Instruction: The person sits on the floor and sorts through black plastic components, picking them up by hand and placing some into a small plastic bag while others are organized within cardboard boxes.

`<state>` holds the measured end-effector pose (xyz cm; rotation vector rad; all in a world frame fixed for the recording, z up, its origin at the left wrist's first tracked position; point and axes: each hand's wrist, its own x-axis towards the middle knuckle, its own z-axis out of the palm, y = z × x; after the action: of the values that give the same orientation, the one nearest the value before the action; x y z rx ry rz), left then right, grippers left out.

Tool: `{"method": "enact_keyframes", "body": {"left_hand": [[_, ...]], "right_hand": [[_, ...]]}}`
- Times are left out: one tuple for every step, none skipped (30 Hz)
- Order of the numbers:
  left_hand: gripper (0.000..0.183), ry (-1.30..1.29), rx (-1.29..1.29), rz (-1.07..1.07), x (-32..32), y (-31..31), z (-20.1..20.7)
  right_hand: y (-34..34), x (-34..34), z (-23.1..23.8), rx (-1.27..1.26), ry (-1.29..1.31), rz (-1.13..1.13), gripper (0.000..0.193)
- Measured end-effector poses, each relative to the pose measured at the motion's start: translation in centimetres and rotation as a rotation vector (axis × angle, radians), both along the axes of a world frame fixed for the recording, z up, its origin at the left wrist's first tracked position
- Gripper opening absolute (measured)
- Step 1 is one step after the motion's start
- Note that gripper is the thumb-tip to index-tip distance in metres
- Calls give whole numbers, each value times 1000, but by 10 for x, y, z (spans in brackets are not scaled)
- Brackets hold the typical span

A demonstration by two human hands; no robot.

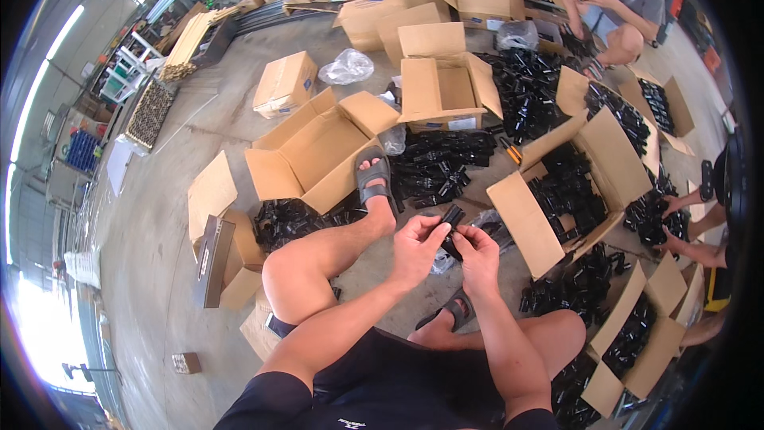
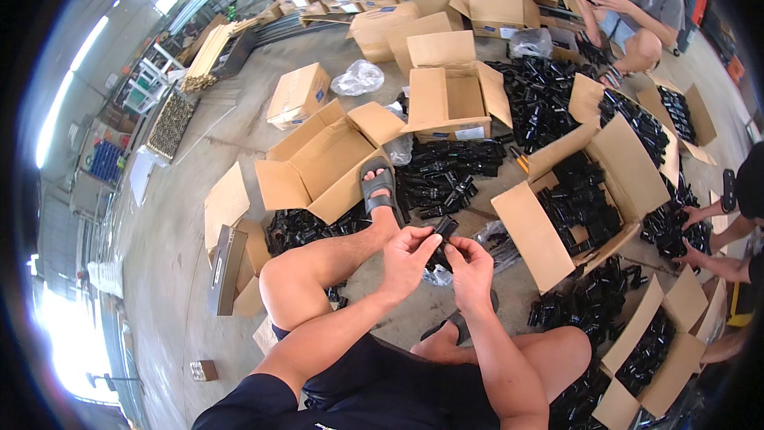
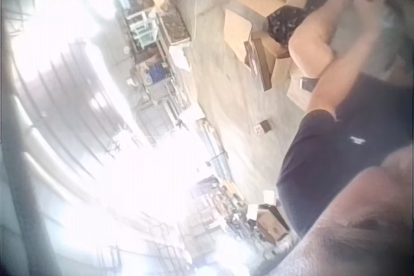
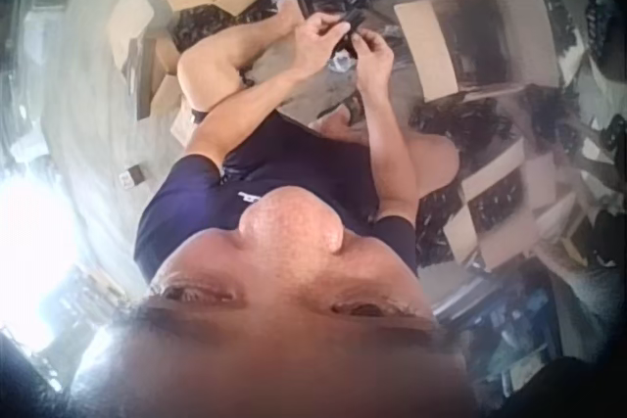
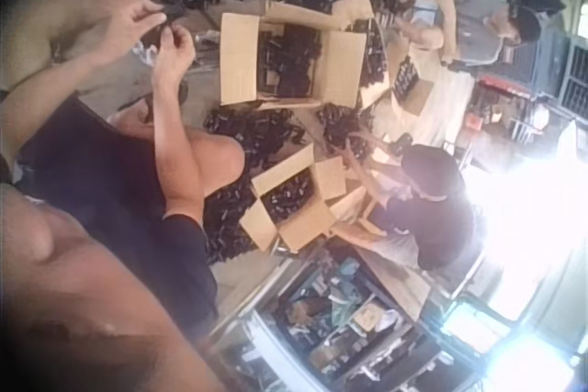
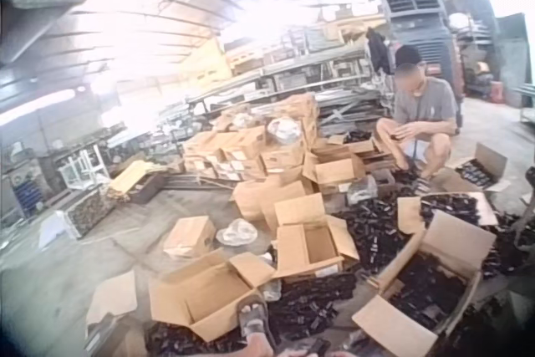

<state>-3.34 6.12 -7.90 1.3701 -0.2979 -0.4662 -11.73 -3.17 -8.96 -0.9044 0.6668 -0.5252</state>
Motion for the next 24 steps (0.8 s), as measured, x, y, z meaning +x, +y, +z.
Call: {"method": "enact_keyframes", "body": {"left_hand": [[16,-8,7,-7,-1,0,0],[15,-17,15,-15,-1,0,-1],[15,-8,15,-19,-2,0,-2],[15,1,15,-23,-2,-1,-3],[15,9,16,-28,-1,1,-4],[16,11,5,-33,-2,0,1],[17,1,14,-29,-2,0,4],[18,-9,22,-24,-2,0,5],[19,-23,37,-15,-1,3,7],[19,-36,57,-19,1,4,7],[20,-48,78,-23,2,4,7],[20,-60,100,-30,2,5,5],[20,-41,84,-33,2,5,4],[20,-22,68,-37,1,4,3],[20,-6,52,-41,0,4,3],[20,-10,58,-39,1,4,3],[20,-14,65,-38,2,4,2],[20,-19,73,-43,2,3,3],[20,-24,80,-49,3,1,3],[20,-10,73,-47,4,1,2],[20,-22,78,-45,4,3,0],[21,-34,84,-43,4,4,-2],[21,-47,90,-42,4,6,-3],[21,-47,98,-45,4,5,-1]], "right_hand": [[-1,-1,-3,3,10,-4,11],[-2,-1,-8,6,19,-10,11],[-3,0,-10,12,26,-14,11],[-3,0,-9,5,51,-6,13],[-1,1,-7,-1,67,5,13],[-1,-1,-7,-13,92,15,13],[-1,-1,-7,-25,117,24,14],[0,-1,-7,-18,104,26,14],[2,0,-5,-24,77,11,14],[4,2,-1,-30,51,-3,15],[6,3,0,-34,24,-17,15],[7,4,-1,-39,17,-22,15],[5,3,-3,-43,11,-27,14],[4,2,-6,-46,4,-33,14],[2,2,-7,-53,14,-15,13],[0,2,-7,-60,23,3,12],[0,1,-6,-67,33,20,12],[0,0,-2,-43,36,11,12],[1,1,0,-44,16,-2,12],[3,2,1,-45,-3,-16,12],[5,2,0,-47,-18,-31,13],[4,1,-2,-37,7,11,12],[1,-1,-5,-27,32,52,11],[-2,-2,-6,-20,57,92,10]]}}
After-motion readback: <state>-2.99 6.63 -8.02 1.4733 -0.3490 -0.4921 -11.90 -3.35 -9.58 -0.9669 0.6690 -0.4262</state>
